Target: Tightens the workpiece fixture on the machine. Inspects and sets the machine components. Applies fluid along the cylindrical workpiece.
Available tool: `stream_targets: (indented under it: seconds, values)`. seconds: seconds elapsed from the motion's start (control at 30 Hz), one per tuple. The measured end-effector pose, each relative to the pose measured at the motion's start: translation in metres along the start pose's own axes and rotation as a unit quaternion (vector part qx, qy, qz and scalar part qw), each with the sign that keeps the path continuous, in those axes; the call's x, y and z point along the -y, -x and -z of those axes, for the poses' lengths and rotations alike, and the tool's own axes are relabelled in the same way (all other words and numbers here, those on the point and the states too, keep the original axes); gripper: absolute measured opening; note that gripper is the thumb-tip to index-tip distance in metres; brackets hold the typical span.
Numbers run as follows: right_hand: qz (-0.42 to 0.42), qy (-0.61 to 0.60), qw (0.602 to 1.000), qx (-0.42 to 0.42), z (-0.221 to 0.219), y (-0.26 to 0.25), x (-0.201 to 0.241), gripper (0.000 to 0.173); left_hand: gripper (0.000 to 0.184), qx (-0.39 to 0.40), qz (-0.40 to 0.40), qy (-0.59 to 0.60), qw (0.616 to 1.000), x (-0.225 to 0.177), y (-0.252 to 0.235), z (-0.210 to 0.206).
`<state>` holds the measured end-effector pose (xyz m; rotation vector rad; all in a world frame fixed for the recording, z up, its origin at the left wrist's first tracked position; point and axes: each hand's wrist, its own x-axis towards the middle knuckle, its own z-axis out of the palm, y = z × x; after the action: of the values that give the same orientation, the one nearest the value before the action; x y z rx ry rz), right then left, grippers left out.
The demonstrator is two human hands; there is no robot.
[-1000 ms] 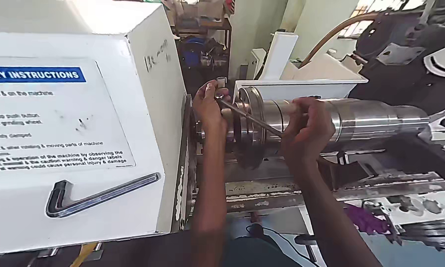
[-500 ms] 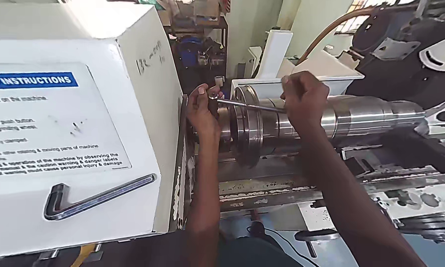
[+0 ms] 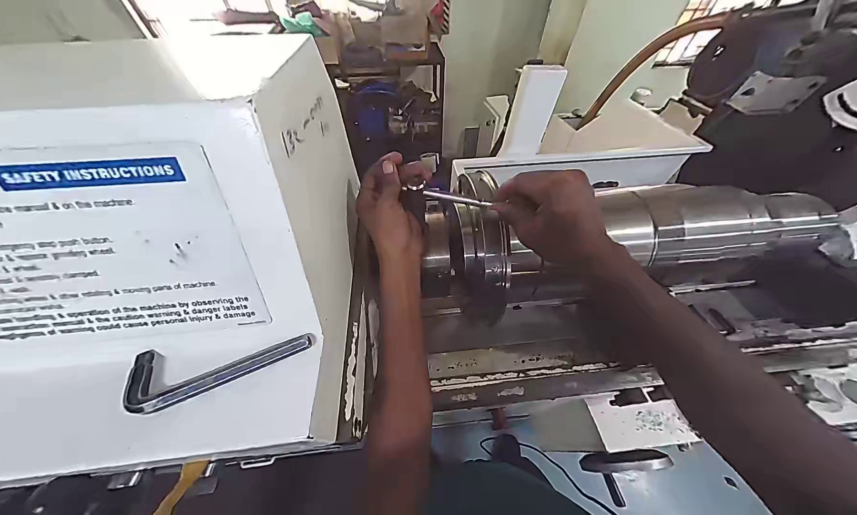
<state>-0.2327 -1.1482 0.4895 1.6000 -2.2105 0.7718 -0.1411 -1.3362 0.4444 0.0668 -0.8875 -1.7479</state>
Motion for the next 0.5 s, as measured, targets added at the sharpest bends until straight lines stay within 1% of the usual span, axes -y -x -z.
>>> stream_targets:
  seconds: [0.07,0.13,0.23,0.3,0.37,0.43,0.5]
  values:
    - [0.011,-0.069,0.997,-0.023,0.006,-0.008,-0.01,0.02,0.02,0.045,-0.054,-0.012,0.997,-0.014,-0.006,-0.012]
    - [0.069,-0.128,0.989,-0.029,0.017,-0.021,-0.02,0.021,0.02,0.088,-0.116,-0.021,0.989,-0.03,-0.012,-0.026]
    - [0.109,-0.158,0.981,0.021,0.035,-0.051,-0.029,0.023,0.021,0.114,-0.19,-0.029,0.975,-0.04,-0.014,-0.036]
    - [0.13,-0.154,0.978,0.058,0.035,-0.066,-0.037,0.021,0.022,0.092,-0.209,-0.042,0.973,-0.032,-0.008,-0.03]
    - [0.152,-0.159,0.971,0.095,0.024,-0.078,-0.046,0.019,0.022,0.048,-0.212,-0.033,0.976,-0.016,-0.004,-0.019]
    - [0.163,-0.155,0.966,0.13,0.012,-0.086,-0.052,0.017,0.022,0.015,-0.196,-0.016,0.98,-0.001,-0.002,-0.007]
    - [0.165,-0.14,0.963,0.162,0.004,-0.092,-0.056,0.016,0.022,-0.007,-0.163,-0.013,0.987,0.008,0.003,0.001]
